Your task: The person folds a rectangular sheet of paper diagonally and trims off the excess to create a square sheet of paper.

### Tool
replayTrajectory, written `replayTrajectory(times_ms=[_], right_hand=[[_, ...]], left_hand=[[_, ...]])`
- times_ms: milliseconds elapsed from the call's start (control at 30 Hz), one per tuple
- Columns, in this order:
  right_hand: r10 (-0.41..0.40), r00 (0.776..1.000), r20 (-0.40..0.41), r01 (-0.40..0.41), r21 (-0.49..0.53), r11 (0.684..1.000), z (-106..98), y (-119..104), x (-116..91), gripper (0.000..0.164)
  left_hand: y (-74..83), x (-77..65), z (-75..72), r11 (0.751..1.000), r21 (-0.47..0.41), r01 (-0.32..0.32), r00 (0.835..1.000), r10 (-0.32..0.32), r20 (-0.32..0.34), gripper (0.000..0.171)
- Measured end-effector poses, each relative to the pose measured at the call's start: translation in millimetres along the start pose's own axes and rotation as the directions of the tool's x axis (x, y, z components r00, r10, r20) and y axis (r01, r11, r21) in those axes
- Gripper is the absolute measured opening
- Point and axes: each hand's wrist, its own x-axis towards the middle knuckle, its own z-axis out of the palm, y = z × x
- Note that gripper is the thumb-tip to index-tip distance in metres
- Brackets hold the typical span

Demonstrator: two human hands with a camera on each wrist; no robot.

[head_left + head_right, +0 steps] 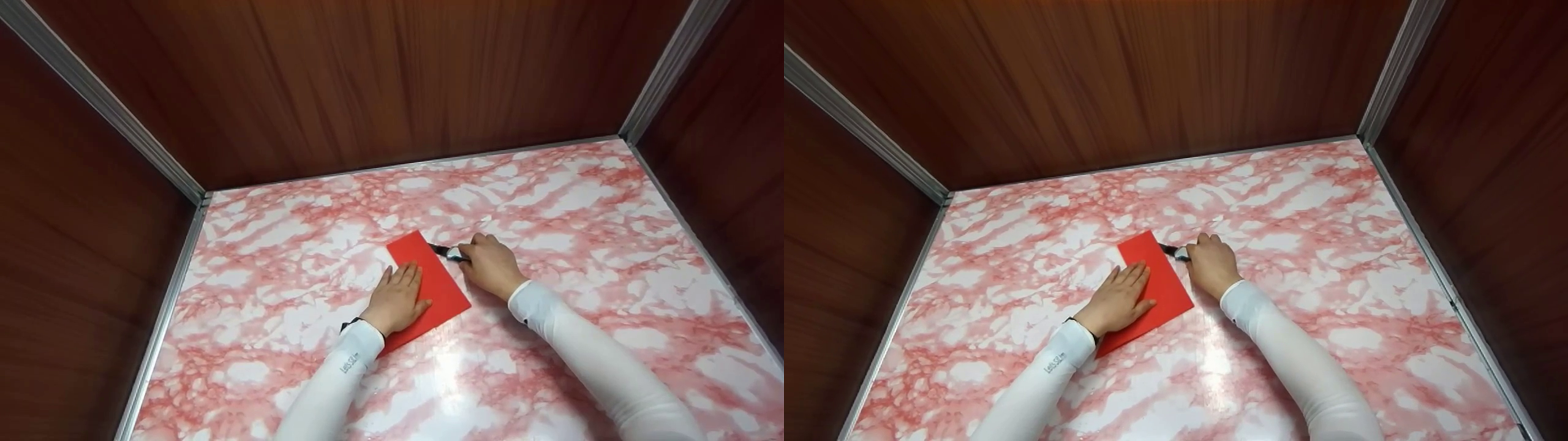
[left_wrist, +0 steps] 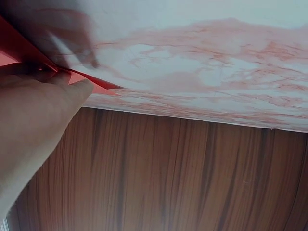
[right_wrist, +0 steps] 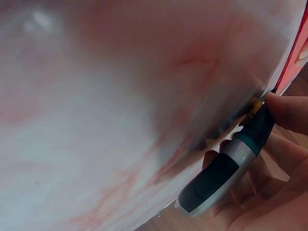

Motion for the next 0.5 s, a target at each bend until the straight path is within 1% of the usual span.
replayTrajectory(times_ms=[300,500], right_hand=[[-0.018,1.0,-0.001,0.018,-0.008,1.0,2.7,-0.4,2.1,0.018],[-0.021,1.0,0.013,0.021,-0.009,1.0,4.9,-1.6,8.6,0.026]], left_hand=[[-0.3,0.6,1.3,1.0,0.017,-0.003,1.0,0.003,-0.001,0.075],[-0.7,1.1,3.1,1.0,0.02,-0.004,1.0,0.004,-0.012,0.075]])
